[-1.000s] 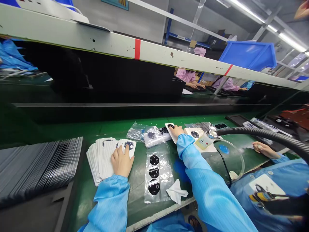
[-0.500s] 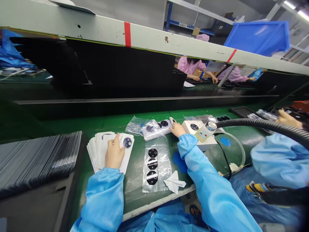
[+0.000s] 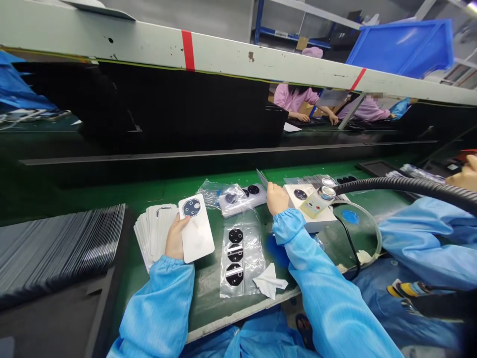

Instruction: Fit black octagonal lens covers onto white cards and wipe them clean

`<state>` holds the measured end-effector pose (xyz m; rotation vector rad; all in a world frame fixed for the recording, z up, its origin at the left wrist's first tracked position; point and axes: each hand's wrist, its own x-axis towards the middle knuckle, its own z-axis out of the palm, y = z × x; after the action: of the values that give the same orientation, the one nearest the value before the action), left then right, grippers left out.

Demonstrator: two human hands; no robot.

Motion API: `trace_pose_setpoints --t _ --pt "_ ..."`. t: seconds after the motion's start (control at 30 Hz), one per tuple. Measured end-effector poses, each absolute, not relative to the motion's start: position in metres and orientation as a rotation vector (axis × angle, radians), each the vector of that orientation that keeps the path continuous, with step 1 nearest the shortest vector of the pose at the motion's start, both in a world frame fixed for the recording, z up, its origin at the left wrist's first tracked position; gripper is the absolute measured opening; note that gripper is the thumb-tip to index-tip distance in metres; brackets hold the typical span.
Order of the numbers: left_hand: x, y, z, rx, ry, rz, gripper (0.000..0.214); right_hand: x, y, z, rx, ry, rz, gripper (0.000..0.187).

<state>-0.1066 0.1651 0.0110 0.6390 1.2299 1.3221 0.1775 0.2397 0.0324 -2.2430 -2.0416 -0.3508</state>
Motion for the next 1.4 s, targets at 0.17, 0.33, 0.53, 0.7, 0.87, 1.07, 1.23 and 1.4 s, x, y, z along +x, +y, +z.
trace_pose_setpoints --t 0.17,0.33,0.53,0.7,0.87,1.07,1.23,1.4 --pt "-0.102 0.164 0.006 0.482 1.170 1.325 0.032 0.156 0.230 0.031 -2.050 -2.187 -0.431 0.033" --pt "-0.101 0.161 0.005 0.426 1.128 1.302 0.032 0.143 0.225 0.009 -1.973 -2.292 -0.360 0.029" --pt "-0.088 0.155 0.010 0.430 1.030 1.118 0.032 0.152 0.218 0.014 -1.860 -2.261 -0.210 0.029" --pt "-0.057 0.136 0.013 0.570 0.931 1.095 0.032 0.147 0.169 0.036 -1.462 -2.223 -0.031 0.022" --pt "-0.037 0.111 0.010 0.803 0.910 1.007 0.032 0.131 0.111 0.048 -1.148 -2.068 0.033 0.021" --pt "-0.032 0.099 0.008 1.079 0.951 0.907 0.031 0.128 0.099 0.037 -1.107 -1.912 -0.115 0.024" --pt "-0.028 0.098 0.005 1.207 1.005 0.889 0.030 0.132 0.096 0.026 -1.082 -1.864 -0.245 0.030" --pt "-0.027 0.097 0.000 1.301 1.065 0.858 0.029 0.134 0.093 0.022 -1.090 -1.880 -0.266 0.032"
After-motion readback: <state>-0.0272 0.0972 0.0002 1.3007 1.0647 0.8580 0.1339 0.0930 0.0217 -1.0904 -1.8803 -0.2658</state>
